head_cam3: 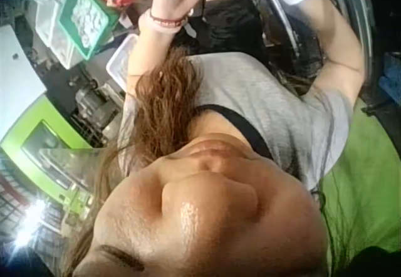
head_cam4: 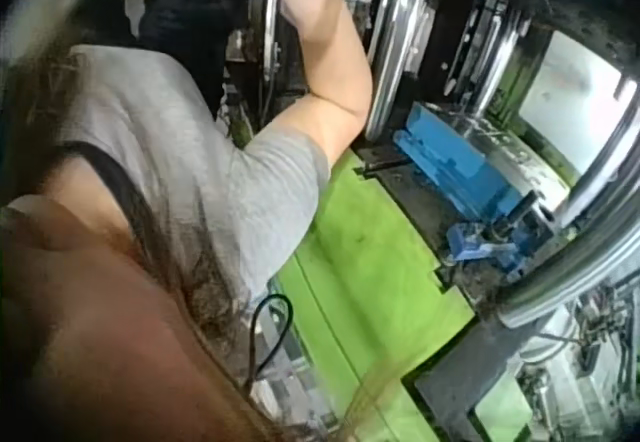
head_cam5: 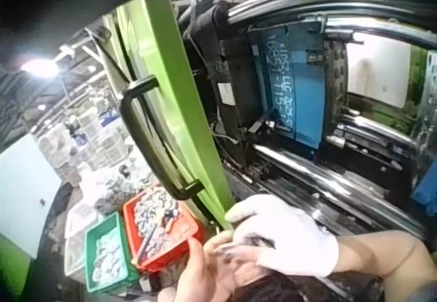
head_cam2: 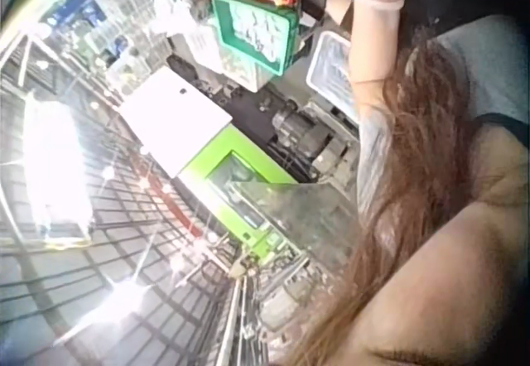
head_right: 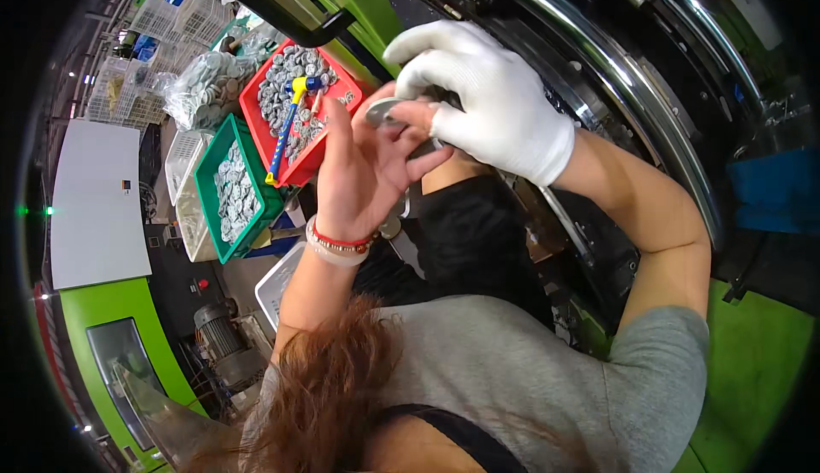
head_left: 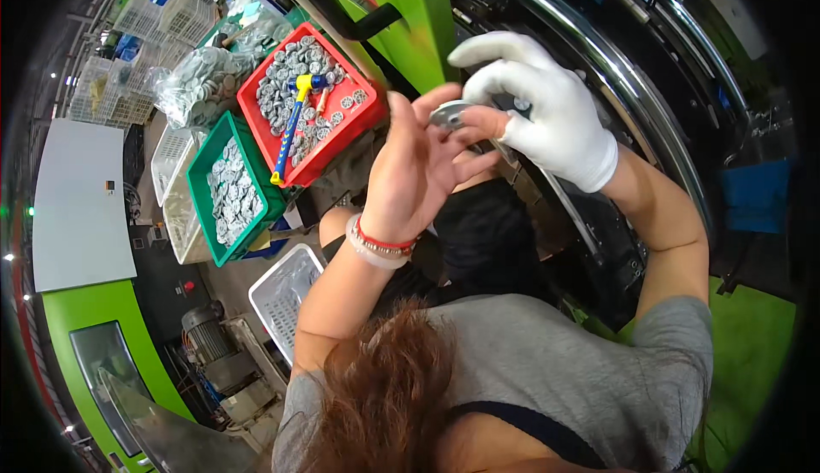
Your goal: Inspect electronic components and place them into an injection molding machine for assembly.
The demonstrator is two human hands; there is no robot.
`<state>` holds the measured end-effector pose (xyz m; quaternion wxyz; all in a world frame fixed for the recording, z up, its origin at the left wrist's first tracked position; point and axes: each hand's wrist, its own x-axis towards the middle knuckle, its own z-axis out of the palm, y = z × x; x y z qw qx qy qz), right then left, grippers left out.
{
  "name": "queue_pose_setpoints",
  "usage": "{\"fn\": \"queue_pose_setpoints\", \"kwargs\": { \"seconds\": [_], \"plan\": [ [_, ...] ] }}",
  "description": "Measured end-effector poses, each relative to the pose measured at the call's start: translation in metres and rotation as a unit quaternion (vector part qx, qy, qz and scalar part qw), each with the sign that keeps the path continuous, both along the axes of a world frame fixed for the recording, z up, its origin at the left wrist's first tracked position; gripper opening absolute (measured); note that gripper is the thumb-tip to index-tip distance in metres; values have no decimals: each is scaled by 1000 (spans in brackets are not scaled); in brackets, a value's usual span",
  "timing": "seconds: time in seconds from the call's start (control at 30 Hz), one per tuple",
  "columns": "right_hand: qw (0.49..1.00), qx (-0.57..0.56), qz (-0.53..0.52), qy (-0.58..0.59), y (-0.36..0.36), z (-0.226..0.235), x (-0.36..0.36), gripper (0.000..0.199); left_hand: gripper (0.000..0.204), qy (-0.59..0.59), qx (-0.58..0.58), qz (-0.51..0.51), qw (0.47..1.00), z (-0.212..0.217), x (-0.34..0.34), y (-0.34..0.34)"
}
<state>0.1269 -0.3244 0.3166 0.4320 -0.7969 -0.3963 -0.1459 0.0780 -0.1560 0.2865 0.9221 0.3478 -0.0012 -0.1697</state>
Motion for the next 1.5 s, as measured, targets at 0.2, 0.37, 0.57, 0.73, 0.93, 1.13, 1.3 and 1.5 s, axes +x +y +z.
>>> {"fn": "queue_pose_setpoints", "kwargs": {
  "seconds": [0.2, 0.37, 0.57, 0.73, 0.93, 1.13, 1.3, 1.5],
  "plan": [
    [997, 70, 17, 24, -3, -5, -7, 17, 34, -137, 167, 71, 974, -10, -9, 6],
    [923, -16, 34, -383, -13, -6, 3, 24, 39, -90, 17, 12, 996, 5, -11, 4],
    [921, -34, 83, -380, -13, -10, 8, 38, 24, 17, 90, 0, 996, 14, -11, 6],
    [980, 87, 161, 81, -12, -19, 7, 53, 21, 47, 65, -6, 997, 16, -5, 1],
    [921, 221, 174, 268, -18, -24, 3, 53, 22, 81, -24, -6, 996, 17, 2, -18],
    [893, 248, 170, 335, -23, -17, 6, 55, 26, 77, -14, -12, 997, 20, 12, -28],
    [902, 285, 164, 281, -42, -12, 23, 51, 35, -51, 73, 40, 995, 24, 25, -26],
    [944, 292, 61, 142, -102, -1, 73, 52, 33, -406, 445, 553, 576, 55, 81, 10]
  ]
}}
